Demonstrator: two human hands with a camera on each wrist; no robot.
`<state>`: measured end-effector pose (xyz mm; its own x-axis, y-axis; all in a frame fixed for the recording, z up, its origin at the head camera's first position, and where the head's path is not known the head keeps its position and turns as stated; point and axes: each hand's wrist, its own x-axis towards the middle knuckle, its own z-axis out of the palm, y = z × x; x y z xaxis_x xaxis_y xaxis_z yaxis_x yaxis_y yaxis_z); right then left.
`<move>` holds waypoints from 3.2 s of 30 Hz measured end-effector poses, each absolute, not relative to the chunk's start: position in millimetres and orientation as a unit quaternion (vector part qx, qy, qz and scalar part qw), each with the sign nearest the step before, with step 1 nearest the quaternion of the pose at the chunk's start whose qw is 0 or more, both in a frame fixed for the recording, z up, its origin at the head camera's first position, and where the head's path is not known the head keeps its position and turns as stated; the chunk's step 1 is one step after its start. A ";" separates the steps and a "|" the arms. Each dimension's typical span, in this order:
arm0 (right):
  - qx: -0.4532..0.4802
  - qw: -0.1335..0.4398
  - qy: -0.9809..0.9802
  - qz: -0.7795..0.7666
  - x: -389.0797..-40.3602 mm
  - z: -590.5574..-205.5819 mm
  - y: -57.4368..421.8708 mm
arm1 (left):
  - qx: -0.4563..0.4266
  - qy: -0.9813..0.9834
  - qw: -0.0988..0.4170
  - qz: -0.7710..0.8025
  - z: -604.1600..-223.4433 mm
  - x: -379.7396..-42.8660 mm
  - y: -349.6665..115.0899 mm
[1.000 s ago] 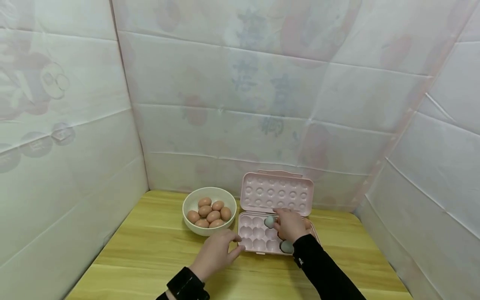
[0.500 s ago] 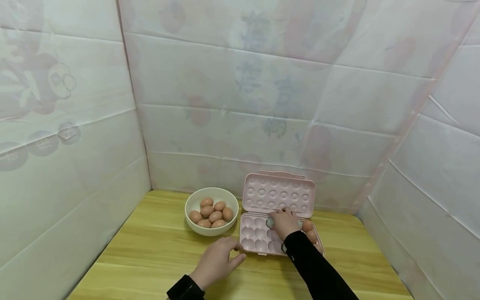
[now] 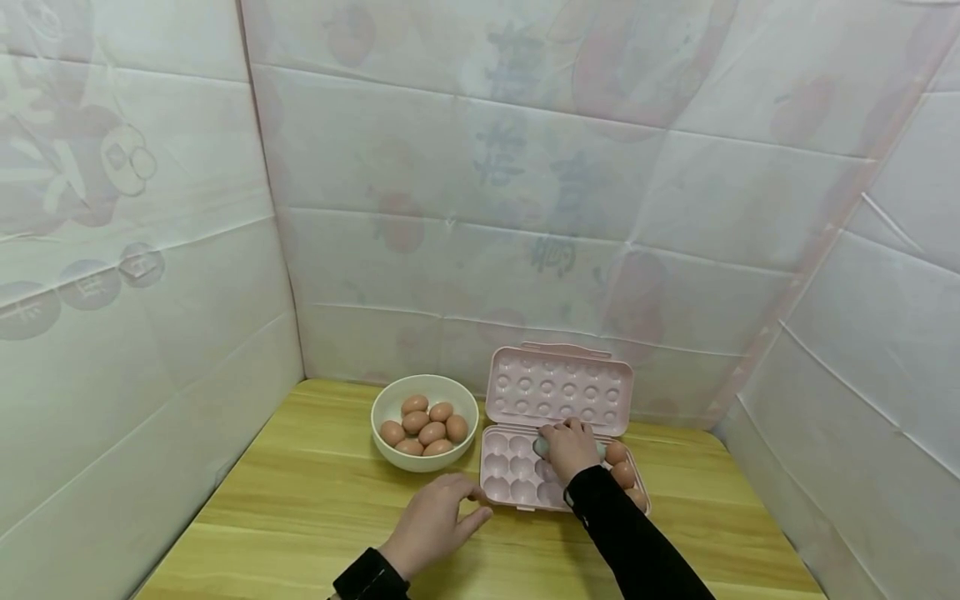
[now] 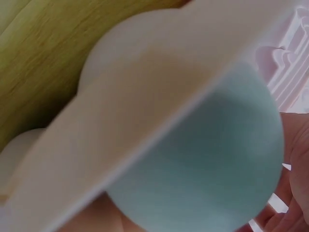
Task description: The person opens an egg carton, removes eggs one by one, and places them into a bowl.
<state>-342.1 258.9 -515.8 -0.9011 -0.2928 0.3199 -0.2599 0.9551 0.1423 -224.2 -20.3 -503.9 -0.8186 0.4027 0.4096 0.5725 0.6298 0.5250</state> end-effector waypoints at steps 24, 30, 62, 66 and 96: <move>-0.002 -0.048 -0.737 0.674 -288.9 -456.1 267.5 | -0.290 -0.862 0.280 -0.308 -474.1 -262.4 -23.2; 0.055 -0.114 -0.695 0.708 -275.9 -449.8 253.6 | -0.307 -0.861 0.249 -0.320 -445.4 -268.8 -11.4; 0.198 -0.196 -0.651 0.706 -264.6 -449.0 242.5 | -0.392 -0.857 0.175 -0.284 -416.3 -272.9 2.9; 0.174 -0.187 -0.662 0.704 -264.4 -449.6 244.8 | -0.368 -0.866 0.181 -0.286 -420.0 -277.5 -7.2; 0.022 -0.065 -0.801 0.595 -267.8 -477.2 281.1 | -0.137 -0.937 0.127 -0.297 -496.1 -341.7 -118.0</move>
